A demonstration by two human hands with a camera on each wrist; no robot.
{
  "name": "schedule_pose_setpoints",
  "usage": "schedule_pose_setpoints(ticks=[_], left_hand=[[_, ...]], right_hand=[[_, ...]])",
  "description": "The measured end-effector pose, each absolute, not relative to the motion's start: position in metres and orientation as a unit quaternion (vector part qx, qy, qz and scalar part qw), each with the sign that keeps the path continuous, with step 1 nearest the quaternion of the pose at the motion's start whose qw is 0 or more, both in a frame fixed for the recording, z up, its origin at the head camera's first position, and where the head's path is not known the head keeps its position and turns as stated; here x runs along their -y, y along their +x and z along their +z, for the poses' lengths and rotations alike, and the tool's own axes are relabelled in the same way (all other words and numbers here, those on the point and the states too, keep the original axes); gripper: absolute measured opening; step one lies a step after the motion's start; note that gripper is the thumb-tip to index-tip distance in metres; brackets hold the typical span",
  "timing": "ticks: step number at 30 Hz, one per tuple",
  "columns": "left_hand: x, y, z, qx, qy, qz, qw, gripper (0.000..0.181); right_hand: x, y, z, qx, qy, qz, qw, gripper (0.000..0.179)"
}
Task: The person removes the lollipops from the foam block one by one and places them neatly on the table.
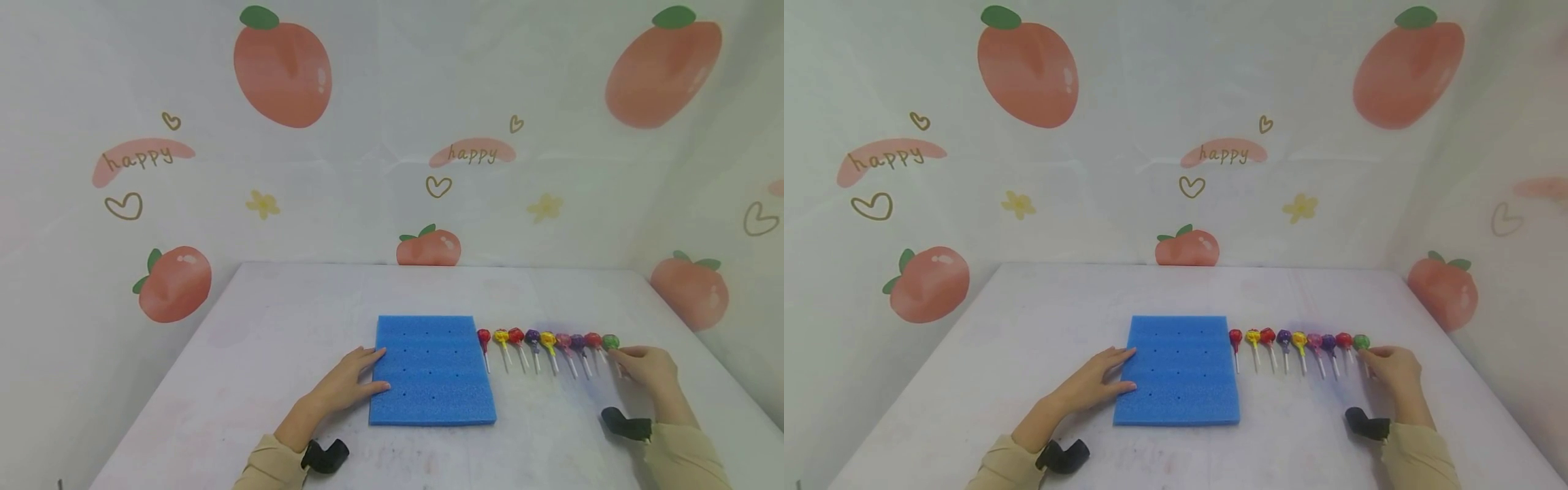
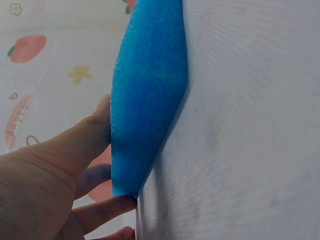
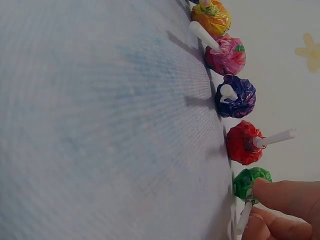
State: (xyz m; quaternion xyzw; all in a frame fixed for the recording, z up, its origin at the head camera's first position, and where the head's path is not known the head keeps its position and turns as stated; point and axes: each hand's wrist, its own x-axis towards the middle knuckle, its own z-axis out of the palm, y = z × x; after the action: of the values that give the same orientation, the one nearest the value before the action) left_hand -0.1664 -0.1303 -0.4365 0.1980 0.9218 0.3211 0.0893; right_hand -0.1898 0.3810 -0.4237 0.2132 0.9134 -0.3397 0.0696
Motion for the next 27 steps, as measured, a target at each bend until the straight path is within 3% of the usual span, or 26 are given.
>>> schedule_pose_setpoints(ticks=[15,21,27], left_hand=[[0.129,-0.166,-0.432,-0.923,0.19,0.32,0.093,0.069],[0.13,-0.166,-0.431,-0.927,0.169,0.32,0.1,0.075],[0.133,-0.167,-0.431,-0.928,0.185,0.312,0.089,0.074]], right_hand=[[-0.359,-0.191,-0.402,-0.918,0.204,-0.339,-0.021,0.06],[-0.334,-0.201,-0.4,-0.929,0.153,-0.335,-0.043,0.06],[-0.294,-0.201,-0.385,-0.941,0.046,-0.33,-0.056,0.051]])
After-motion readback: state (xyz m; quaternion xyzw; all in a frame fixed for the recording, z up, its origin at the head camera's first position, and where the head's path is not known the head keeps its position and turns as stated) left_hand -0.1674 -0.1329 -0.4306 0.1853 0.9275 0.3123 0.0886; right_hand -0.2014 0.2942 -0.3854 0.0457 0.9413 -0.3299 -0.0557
